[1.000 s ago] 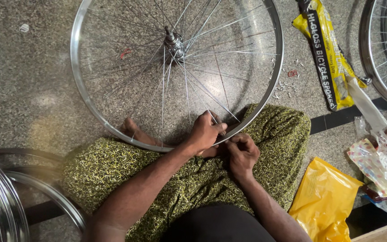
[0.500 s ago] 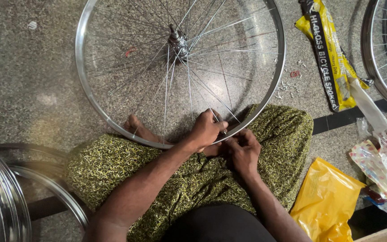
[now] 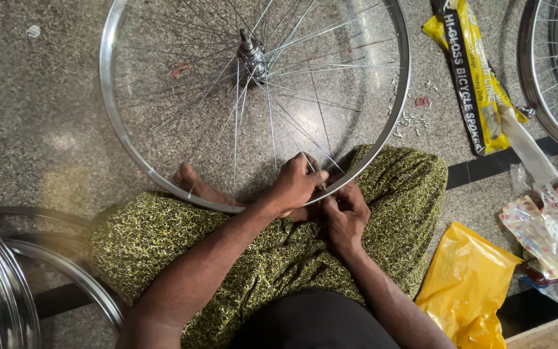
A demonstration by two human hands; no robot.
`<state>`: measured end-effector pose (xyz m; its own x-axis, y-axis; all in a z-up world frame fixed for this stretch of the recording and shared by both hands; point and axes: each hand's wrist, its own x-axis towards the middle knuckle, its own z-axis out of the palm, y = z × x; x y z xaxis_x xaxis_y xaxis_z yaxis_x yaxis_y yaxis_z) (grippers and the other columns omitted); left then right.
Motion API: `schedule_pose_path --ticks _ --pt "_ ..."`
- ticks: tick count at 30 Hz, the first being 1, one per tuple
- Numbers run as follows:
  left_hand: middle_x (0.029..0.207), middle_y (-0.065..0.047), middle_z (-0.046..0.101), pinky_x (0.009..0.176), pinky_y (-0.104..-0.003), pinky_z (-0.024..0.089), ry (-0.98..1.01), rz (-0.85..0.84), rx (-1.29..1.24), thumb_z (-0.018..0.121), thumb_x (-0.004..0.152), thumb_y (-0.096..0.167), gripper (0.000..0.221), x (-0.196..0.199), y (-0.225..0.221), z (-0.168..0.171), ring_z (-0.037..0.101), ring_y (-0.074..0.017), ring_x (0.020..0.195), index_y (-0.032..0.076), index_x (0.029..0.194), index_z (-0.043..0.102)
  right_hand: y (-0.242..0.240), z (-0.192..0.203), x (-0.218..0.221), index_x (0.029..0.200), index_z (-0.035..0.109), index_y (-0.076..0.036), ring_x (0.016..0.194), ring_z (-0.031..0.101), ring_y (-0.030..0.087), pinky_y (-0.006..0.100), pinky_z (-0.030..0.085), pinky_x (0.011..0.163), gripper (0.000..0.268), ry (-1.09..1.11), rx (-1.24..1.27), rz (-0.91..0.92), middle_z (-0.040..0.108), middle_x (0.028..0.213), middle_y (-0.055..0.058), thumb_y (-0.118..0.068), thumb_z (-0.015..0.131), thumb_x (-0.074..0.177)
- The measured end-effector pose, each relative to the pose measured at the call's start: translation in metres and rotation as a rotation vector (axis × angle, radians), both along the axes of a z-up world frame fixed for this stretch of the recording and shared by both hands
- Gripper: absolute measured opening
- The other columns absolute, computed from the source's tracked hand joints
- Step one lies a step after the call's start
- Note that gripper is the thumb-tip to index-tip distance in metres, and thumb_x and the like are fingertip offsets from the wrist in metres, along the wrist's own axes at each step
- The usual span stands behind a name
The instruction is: The person builds a bicycle wheel by threading spokes through a central hub and into the rim, handling the spokes and rim by hand while sitting on the floor.
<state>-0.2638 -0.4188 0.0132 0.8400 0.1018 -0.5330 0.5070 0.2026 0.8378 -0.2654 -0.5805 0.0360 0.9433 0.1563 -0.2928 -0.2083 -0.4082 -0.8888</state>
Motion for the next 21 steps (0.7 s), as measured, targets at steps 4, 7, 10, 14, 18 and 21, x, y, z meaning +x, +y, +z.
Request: schedule_pose_path --ticks 4,7,10,14,18,21 --pt "0.082 -0.015 0.066 0.048 -0.029 0.057 0.054 0.006 -0.033 0.065 0.096 0.007 0.014 0.002 0.001 0.007 0.067 -0.0196 0.064 -0.001 0.100 0.054 -0.002 -0.007 -0.001 0.097 0.073 -0.006 0.088 0.067 0.012 0.026 0.062 0.071 0.007 -0.077 0.014 0.019 0.067 0.112 0.003 -0.007 0.072 0.090" --pt "0.082 -0.015 0.067 0.048 -0.029 0.057 0.043 -0.002 -0.031 0.066 0.096 0.008 0.015 0.002 0.001 0.007 0.068 -0.0199 0.063 -0.001 0.100 0.054 -0.003 -0.012 -0.004 0.099 0.073 -0.007 0.088 0.068 0.012 0.026 0.063 0.073 0.007 -0.026 0.065 -0.018 0.067 0.113 0.005 -0.008 0.072 0.093" --pt "0.083 -0.015 0.067 0.049 -0.029 0.056 0.027 -0.002 -0.003 0.067 0.096 0.008 0.015 0.002 0.001 0.006 0.067 -0.0193 0.064 -0.001 0.100 0.055 -0.006 -0.014 -0.004 0.099 0.072 -0.007 0.093 0.069 0.012 0.026 0.065 0.077 0.006 -0.120 0.019 0.051 0.067 0.114 0.004 -0.008 0.072 0.093" --pt "0.083 -0.016 0.066 0.047 -0.029 0.054 0.062 0.015 0.001 0.066 0.096 0.007 0.015 0.000 0.000 0.008 0.066 -0.0201 0.063 -0.001 0.101 0.054 -0.007 -0.018 -0.002 0.100 0.073 -0.008 0.093 0.069 0.012 0.026 0.064 0.074 0.008 -0.179 -0.065 0.083 0.069 0.112 0.003 -0.008 0.071 0.092" --pt "0.083 -0.015 0.067 0.049 -0.028 0.056 0.057 0.018 -0.028 0.066 0.096 0.006 0.015 0.002 0.001 0.007 0.067 -0.0190 0.064 -0.001 0.101 0.055 -0.005 -0.018 -0.004 0.099 0.073 -0.009 0.091 0.068 0.012 0.026 0.064 0.074 0.008 -0.133 -0.009 0.043 0.068 0.109 0.003 -0.008 0.071 0.091" --pt "0.084 -0.016 0.067 0.052 -0.028 0.057 0.035 0.022 -0.022 0.067 0.096 0.004 0.015 0.001 0.001 0.004 0.068 -0.0192 0.067 -0.002 0.102 0.054 -0.003 -0.019 -0.001 0.096 0.069 -0.009 0.090 0.067 0.012 0.026 0.063 0.073 0.005 -0.193 -0.018 0.064 0.067 0.104 0.003 -0.006 0.069 0.092"
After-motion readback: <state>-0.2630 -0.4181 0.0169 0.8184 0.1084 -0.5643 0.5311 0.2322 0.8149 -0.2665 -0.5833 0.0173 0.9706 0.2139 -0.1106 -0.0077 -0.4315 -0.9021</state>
